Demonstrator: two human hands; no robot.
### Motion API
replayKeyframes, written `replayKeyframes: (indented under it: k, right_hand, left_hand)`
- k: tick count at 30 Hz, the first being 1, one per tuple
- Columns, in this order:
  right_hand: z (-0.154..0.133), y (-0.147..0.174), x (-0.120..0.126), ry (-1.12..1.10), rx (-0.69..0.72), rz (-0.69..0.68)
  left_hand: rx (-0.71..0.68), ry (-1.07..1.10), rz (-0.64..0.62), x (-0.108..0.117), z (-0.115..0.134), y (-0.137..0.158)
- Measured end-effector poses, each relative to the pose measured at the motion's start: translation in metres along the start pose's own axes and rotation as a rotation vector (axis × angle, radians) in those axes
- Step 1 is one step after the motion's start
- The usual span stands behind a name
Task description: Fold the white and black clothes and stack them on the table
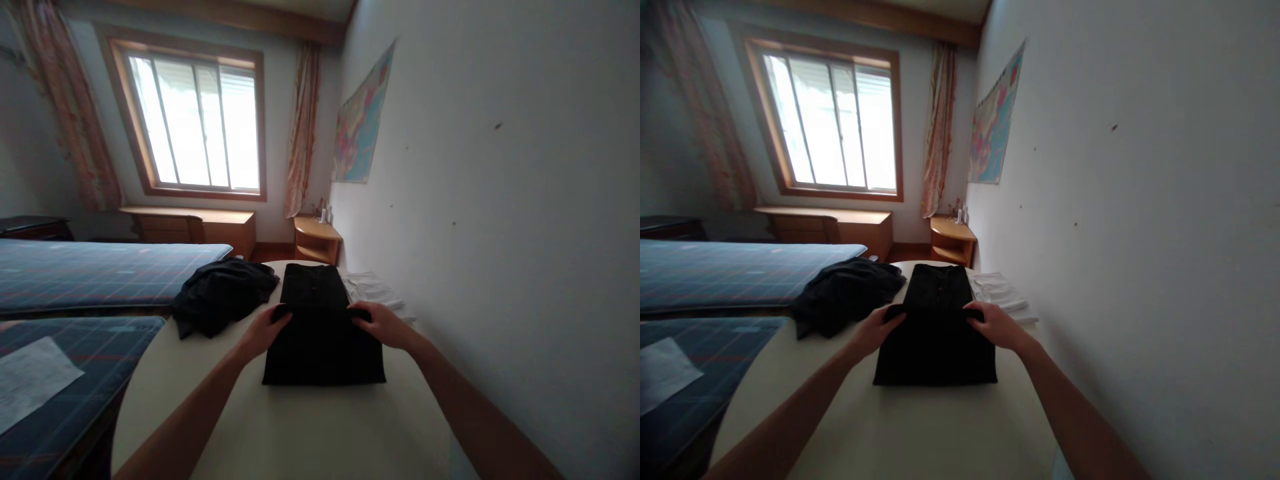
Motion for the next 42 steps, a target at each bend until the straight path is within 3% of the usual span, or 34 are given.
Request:
replayKeyframes:
  k: [4, 8, 14, 19, 22, 23, 25, 28, 33, 37, 39, 42]
  right_hand:
    - [0.02, -0.031, -0.004, 0.01, 0.057, 0.134]
    - [0.04, -0.05, -0.01, 0.031, 0.023, 0.241]
    - [0.059, -0.066, -0.02, 0.077, 0.012, 0.272]
    - [0.05, -0.061, -0.04, 0.305, 0.049, 0.324]
    - [0.028, -0.042, -0.061, 0.297, 0.178, 0.218]
    - [0.021, -0.033, -0.068, 0.285, 0.218, 0.163]
    - [0.007, -0.012, -0.08, 0.282, 0.29, 0.006]
    - [-0.001, 0.015, -0.094, 0.359, 0.335, -0.204]
    - [0.008, 0.027, -0.1, 0.535, 0.269, -0.258]
    - [-0.001, 0.029, -0.097, 0.525, 0.218, -0.291]
    - [-0.014, 0.036, -0.095, 0.44, 0.185, -0.345]
    - [-0.035, 0.056, -0.102, 0.249, 0.111, -0.563]
  left_hand:
    - [-0.026, 0.116, 0.076, -0.001, -0.009, -0.039]
    - [-0.014, 0.194, 0.08, -0.011, -0.025, -0.07]
    - [0.001, 0.153, 0.083, -0.021, -0.048, -0.093]
    - [-0.008, -0.016, 0.228, -0.019, -0.055, -0.085]
    - [-0.251, -0.295, 0.246, -0.02, -0.035, -0.053]
    - [-0.353, -0.372, 0.18, -0.022, -0.026, -0.039]
    - [-0.53, -0.494, -0.078, -0.031, -0.01, -0.009]
    - [-0.668, -0.715, -0.317, -0.04, 0.001, 0.027]
    - [-0.603, -0.978, -0.313, -0.047, -0.006, 0.039]
    - [-0.546, -0.936, -0.357, -0.043, 0.005, 0.038]
    - [-0.497, -0.833, -0.452, -0.037, 0.015, 0.044]
    - [-0.354, -0.636, -0.792, -0.035, 0.021, 0.065]
Point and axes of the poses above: each hand's wrist, its own y-axis away from the middle knuckle, its own x-axis out of the back of the hand, z = x × y, the point moved 4 cm from there along -y, towards the middle knuckle, and after that the axes turned 12 degrees about -y, right-handed, at the moved point
